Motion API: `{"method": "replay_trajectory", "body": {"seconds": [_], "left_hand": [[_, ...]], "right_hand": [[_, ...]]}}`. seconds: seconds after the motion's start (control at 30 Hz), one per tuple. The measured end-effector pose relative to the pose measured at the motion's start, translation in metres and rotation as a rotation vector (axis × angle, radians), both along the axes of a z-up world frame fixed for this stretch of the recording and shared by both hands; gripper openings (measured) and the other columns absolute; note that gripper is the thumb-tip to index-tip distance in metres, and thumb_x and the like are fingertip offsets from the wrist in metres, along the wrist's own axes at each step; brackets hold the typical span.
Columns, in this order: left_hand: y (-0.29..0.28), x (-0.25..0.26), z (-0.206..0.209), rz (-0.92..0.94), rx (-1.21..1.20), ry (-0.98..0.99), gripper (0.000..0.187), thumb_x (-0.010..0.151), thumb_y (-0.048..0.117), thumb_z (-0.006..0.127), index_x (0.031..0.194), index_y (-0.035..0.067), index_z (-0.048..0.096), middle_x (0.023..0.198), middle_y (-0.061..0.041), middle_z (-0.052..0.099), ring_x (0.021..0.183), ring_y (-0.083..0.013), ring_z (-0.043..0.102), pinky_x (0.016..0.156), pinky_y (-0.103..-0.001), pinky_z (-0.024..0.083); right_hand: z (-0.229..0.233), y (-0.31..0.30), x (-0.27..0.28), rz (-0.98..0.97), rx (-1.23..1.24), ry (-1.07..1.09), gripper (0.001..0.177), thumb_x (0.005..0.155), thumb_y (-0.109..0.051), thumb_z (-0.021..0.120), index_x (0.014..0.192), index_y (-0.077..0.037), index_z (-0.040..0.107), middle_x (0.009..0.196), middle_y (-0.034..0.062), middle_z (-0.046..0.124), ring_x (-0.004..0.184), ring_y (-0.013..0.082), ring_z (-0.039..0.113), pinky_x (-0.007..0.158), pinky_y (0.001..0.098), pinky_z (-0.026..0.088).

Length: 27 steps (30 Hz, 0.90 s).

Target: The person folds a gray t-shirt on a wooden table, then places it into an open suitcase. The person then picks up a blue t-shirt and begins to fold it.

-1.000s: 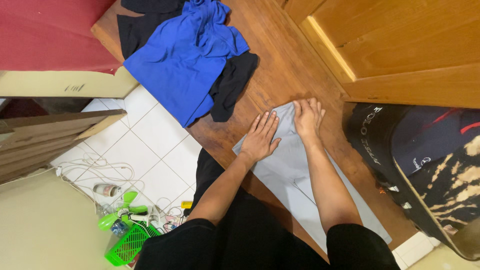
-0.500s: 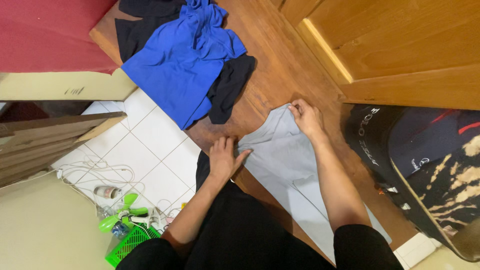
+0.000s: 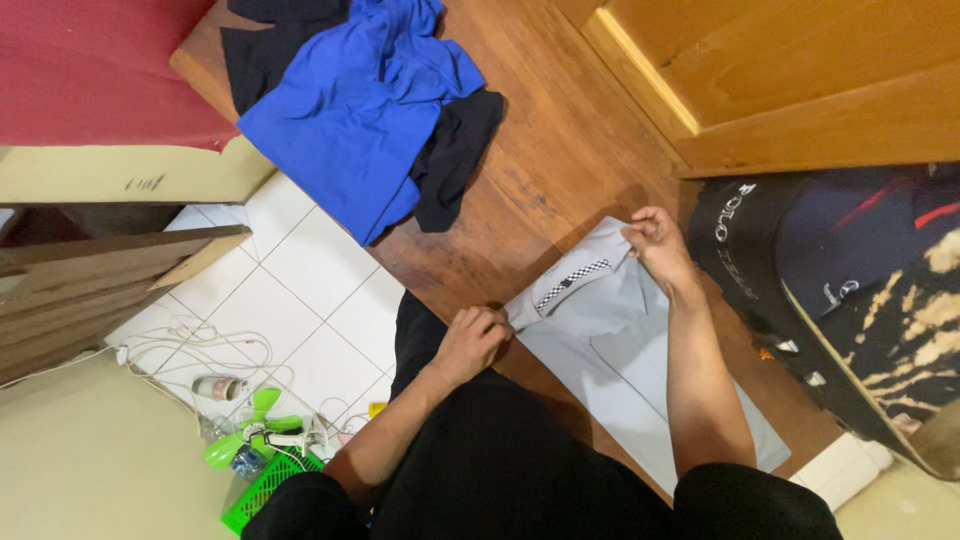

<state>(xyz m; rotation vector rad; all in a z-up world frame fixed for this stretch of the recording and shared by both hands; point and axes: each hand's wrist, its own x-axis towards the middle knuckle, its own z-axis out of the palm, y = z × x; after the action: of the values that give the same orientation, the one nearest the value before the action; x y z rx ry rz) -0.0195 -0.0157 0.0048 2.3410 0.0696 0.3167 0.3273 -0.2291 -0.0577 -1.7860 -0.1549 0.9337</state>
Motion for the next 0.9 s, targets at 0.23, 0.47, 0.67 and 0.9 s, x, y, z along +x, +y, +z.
{"method": "replay_trajectory", "body": {"seconds": [0.23, 0.47, 0.67, 0.9], "left_hand": [[-0.017, 0.002, -0.022, -0.1, 0.029, -0.057, 0.048, 0.084, 0.007, 0.072, 0.13, 0.014, 0.063, 0.116, -0.006, 0.061, 0.109, -0.0264, 0.059, 0.088, -0.039, 0.047], [-0.017, -0.008, -0.04, -0.019, 0.026, -0.05, 0.05, 0.081, 0.007, 0.076, 0.129, 0.012, 0.06, 0.119, -0.009, 0.06, 0.107, -0.0301, 0.058, 0.089, -0.042, 0.048], [-0.02, -0.011, -0.038, 0.523, -0.476, 0.202, 0.036, 0.093, 0.008, 0.068, 0.127, 0.007, 0.058, 0.111, -0.011, 0.063, 0.093, -0.0267, 0.065, 0.083, -0.039, 0.054], [0.016, 0.045, -0.014, 0.595, -0.133, -0.054, 0.02, 0.094, 0.011, 0.068, 0.113, 0.005, 0.064, 0.098, -0.012, 0.066, 0.088, -0.0329, 0.065, 0.081, -0.044, 0.051]], "right_hand": [[0.011, -0.043, -0.022, -0.225, 0.101, 0.382, 0.038, 0.103, -0.029, 0.049, 0.135, -0.008, 0.052, 0.114, 0.0156, 0.063, 0.09, 0.0232, 0.068, 0.086, 0.0414, 0.058], [0.032, -0.027, -0.027, -0.198, 0.198, 0.402, 0.045, 0.11, -0.035, 0.041, 0.142, -0.004, 0.046, 0.122, 0.0235, 0.062, 0.103, 0.0314, 0.069, 0.096, 0.0458, 0.056], [0.051, -0.015, -0.032, -0.333, 0.412, 0.579, 0.05, 0.103, -0.033, 0.037, 0.147, -0.01, 0.039, 0.126, 0.0287, 0.064, 0.108, 0.0356, 0.072, 0.097, 0.0439, 0.056], [0.011, -0.022, -0.054, -0.101, -0.133, -0.48, 0.031, 0.101, -0.02, 0.061, 0.13, -0.009, 0.065, 0.118, 0.0156, 0.07, 0.102, 0.0302, 0.068, 0.09, 0.0415, 0.051]]}}
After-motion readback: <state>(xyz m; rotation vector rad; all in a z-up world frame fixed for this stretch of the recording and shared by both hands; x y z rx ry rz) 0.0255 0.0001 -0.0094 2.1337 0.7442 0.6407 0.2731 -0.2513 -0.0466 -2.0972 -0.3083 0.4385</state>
